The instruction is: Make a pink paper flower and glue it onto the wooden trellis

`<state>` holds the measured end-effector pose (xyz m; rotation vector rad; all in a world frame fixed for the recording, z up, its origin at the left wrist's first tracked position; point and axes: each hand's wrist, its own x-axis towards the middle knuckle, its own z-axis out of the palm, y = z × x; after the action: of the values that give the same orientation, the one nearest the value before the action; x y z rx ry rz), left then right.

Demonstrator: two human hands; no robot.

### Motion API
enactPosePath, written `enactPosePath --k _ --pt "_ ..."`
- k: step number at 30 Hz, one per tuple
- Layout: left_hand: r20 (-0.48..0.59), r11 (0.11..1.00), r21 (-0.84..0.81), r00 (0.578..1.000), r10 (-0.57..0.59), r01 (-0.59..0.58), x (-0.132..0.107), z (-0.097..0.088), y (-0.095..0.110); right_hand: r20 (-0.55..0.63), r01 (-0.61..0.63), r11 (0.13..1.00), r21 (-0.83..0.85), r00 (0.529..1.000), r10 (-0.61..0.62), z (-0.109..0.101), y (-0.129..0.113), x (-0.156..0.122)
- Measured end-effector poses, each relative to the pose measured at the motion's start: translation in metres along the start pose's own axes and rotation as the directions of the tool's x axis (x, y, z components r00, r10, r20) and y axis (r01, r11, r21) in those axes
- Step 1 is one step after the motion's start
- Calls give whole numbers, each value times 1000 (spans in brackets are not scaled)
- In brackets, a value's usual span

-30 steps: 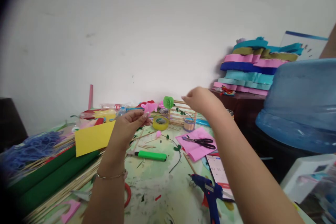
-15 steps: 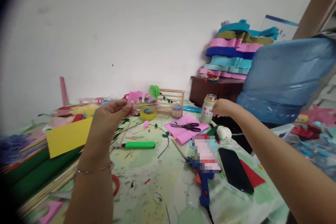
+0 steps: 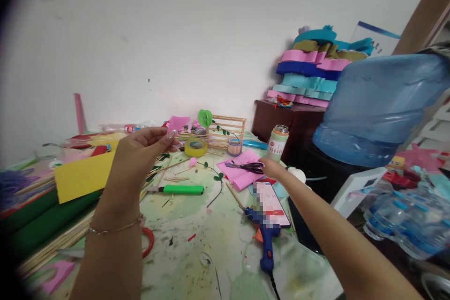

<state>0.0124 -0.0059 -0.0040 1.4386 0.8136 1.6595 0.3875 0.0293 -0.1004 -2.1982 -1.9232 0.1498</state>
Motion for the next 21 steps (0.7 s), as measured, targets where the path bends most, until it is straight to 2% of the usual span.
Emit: enactPosePath --k 4,9,16,19,21 --pt "27 1000 2 1000 -3 3 1 -1 0 150 1 998 -63 989 8 21 -6 21" --pt "75 999 -21 997 -35 37 4 -2 -6 230 -4 996 -94 973 26 26 -8 41" --pt "90 994 -77 993 -71 78 6 -10 -4 225 -15 985 -169 973 54 26 -11 70" --pt "95 987 -146 994 -57 71 8 -13 -4 248 -30 979 -201 965 81 30 -10 76" --pt "97 975 -212 994 -48 68 9 -15 -5 211 -22 976 -216 975 69 30 -10 75"
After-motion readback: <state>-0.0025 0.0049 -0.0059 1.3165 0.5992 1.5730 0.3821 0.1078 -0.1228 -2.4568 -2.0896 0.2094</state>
